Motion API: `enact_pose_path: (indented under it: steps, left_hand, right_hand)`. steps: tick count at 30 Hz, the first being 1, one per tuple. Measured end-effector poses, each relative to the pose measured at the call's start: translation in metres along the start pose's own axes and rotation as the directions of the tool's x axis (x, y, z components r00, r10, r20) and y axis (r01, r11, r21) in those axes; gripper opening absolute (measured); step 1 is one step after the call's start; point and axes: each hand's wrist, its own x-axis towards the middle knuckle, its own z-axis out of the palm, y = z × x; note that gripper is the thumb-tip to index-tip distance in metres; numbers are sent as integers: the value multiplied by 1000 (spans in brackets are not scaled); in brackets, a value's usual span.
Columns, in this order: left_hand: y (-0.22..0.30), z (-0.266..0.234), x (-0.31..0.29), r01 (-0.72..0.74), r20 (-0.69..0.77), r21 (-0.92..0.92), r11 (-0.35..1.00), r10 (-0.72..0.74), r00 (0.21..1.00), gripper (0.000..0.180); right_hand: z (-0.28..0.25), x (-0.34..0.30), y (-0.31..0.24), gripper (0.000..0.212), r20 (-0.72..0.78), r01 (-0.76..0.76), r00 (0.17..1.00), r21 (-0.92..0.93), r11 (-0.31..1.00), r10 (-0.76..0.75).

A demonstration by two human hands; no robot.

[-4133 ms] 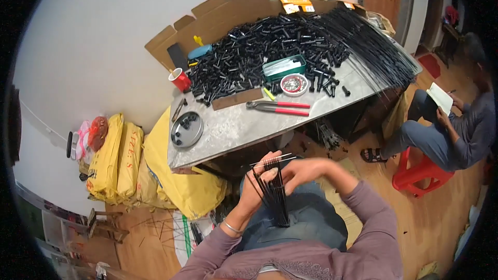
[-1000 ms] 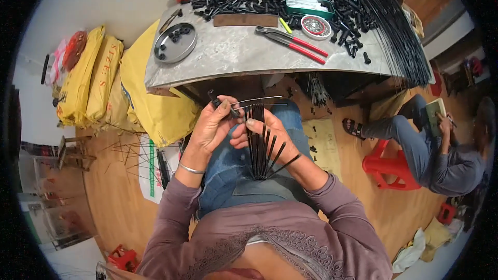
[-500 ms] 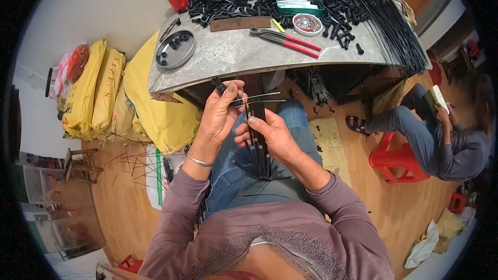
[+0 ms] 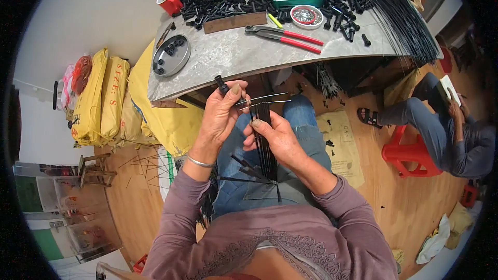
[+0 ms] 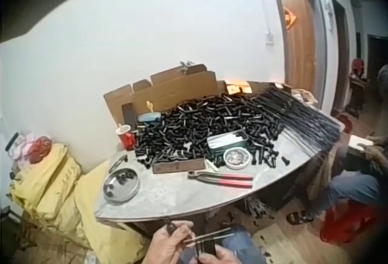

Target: Assembling and trimming black cable or wire harness components at a workstation.

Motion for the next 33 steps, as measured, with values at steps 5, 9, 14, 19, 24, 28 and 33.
enact_pose_path:
  steps: [5, 9, 14, 19, 24, 28, 33]
  left_hand:
    - [-6, 0, -3, 26, -46, -6, 1000, -26, 999, 27]
    - [-6, -4, -4, 53, -55, -52, 997, -56, 997, 27]
    - [-4, -8, -2, 36, -77, -80, 996, -42, 996, 26]
    - [-2, -11, -3, 9, -82, -79, 997, -15, 996, 27]
    - [1, -12, -2, -15, -90, -59, 998, 10, 996, 26]
    - [0, -15, 0, -5, -101, -69, 998, -2, 995, 27]
    - [-2, -14, 4, -28, -92, -87, 996, 20, 996, 25]
  right_hand:
    - [0, 1, 2, 26, 1, -5, 1000, 16, 1000, 5]
    - [6, 1, -2, 26, -5, -39, 999, -25, 999, 39]
    - [10, 3, -2, 25, -23, -31, 999, -59, 998, 30]
    - [11, 6, 1, 26, -27, -26, 999, -86, 996, 24]
    - [12, 9, 4, 27, -28, -32, 999, -87, 996, 30]
    - [12, 11, 6, 27, -50, -37, 998, -82, 996, 33]
    - [9, 12, 5, 21, -62, -45, 997, -91, 995, 40]
